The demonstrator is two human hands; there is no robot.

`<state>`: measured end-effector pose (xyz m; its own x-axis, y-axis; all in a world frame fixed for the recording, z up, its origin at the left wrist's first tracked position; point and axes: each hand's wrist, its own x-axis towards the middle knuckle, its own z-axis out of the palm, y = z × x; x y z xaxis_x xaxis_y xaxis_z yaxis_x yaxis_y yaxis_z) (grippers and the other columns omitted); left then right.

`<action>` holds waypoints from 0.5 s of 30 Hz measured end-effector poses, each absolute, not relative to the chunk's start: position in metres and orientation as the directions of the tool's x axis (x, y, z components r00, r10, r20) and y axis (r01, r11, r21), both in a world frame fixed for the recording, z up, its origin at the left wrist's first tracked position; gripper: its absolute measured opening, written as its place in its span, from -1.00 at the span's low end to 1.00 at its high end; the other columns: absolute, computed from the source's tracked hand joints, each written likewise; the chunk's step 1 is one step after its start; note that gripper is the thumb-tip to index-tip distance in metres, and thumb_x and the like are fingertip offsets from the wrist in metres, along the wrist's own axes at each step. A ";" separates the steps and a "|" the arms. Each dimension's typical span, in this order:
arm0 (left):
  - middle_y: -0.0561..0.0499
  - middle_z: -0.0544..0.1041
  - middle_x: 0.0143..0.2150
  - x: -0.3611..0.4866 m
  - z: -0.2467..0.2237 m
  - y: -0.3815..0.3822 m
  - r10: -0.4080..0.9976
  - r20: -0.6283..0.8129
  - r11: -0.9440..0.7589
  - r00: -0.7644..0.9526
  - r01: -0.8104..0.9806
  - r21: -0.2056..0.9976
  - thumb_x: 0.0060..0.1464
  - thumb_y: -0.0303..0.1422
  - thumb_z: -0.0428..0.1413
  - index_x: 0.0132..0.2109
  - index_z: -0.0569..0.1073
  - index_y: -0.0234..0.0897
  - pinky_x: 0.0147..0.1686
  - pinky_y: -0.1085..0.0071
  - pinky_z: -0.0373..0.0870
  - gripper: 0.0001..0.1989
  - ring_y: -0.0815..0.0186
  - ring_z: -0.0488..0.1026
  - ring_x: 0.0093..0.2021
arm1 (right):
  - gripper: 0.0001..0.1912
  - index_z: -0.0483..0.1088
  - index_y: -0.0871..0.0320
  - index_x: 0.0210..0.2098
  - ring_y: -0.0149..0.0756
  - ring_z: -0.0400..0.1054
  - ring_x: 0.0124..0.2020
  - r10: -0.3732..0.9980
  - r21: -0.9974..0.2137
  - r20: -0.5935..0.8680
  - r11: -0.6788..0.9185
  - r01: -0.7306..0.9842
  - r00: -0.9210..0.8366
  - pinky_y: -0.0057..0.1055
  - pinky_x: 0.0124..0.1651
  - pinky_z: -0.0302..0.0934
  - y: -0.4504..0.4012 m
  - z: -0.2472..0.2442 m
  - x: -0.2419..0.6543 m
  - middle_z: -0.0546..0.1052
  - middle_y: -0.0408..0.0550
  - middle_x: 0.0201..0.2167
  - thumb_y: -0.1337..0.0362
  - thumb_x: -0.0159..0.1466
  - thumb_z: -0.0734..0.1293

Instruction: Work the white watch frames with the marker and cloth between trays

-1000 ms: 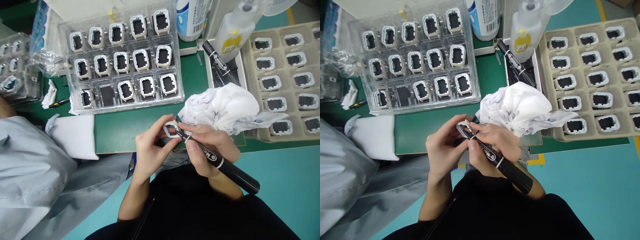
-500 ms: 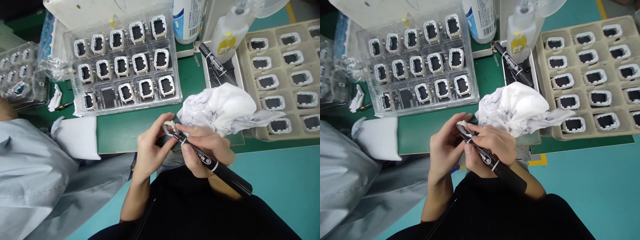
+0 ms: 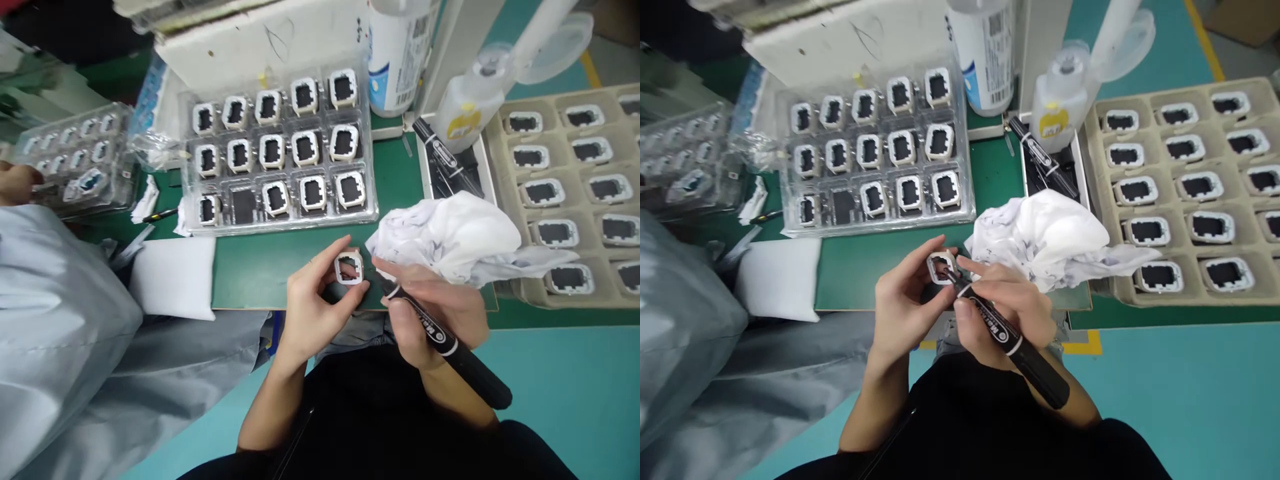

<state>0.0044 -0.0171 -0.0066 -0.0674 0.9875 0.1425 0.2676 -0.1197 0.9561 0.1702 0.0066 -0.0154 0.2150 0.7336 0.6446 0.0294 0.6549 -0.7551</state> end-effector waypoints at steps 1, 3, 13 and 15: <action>-0.13 0.78 0.16 0.004 -0.006 -0.016 0.984 0.157 -0.128 -0.080 0.286 0.950 0.36 -0.37 0.51 0.52 0.67 -0.09 0.07 0.28 0.84 -0.36 0.18 0.80 -0.02 | -0.67 0.65 -0.06 0.18 0.01 0.82 -0.22 0.732 -0.749 0.651 0.662 0.015 0.202 0.07 -0.04 0.88 0.008 -0.016 0.175 0.76 -0.14 -0.30 0.32 0.46 0.58; -0.07 0.68 0.09 -0.002 -0.003 -0.013 0.972 0.203 -0.152 -0.120 0.339 0.928 0.34 -0.36 0.52 0.49 0.71 -0.06 -0.06 0.33 0.81 -0.38 0.25 0.73 -0.11 | -0.59 0.64 -0.08 0.23 -0.03 0.79 -0.28 0.735 -0.746 0.655 0.666 -0.008 0.175 0.11 0.02 0.88 0.011 -0.017 0.183 0.78 -0.15 -0.28 0.33 0.44 0.60; 0.03 0.47 -0.17 -0.123 0.053 0.042 0.835 0.452 0.052 -0.315 0.861 0.505 0.11 -0.01 0.56 0.28 0.81 -0.15 -0.11 0.14 0.57 -0.36 0.17 0.46 -0.25 | -0.67 0.57 -0.03 0.16 -0.08 0.81 -0.13 0.830 -0.836 0.538 0.547 -0.031 0.145 -0.09 -0.02 0.82 0.002 -0.017 0.183 0.75 -0.10 -0.23 0.36 0.47 0.58; 0.02 0.43 -0.22 -0.140 0.061 0.055 0.876 0.355 0.174 -0.326 0.902 0.396 0.14 0.00 0.44 0.29 0.79 -0.09 -0.01 0.04 0.56 -0.38 0.03 0.49 -0.20 | -0.71 0.58 -0.03 0.14 -0.12 0.78 -0.16 0.844 -0.852 0.516 0.524 -0.018 0.144 -0.11 -0.02 0.80 0.000 -0.018 0.182 0.74 -0.10 -0.23 0.36 0.48 0.56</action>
<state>-0.1398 0.0548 0.0614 -0.3255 0.8763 0.3551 0.9016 0.1745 0.3959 0.1824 -0.0004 -0.0181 0.1440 0.8442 0.5163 -0.0178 0.5238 -0.8516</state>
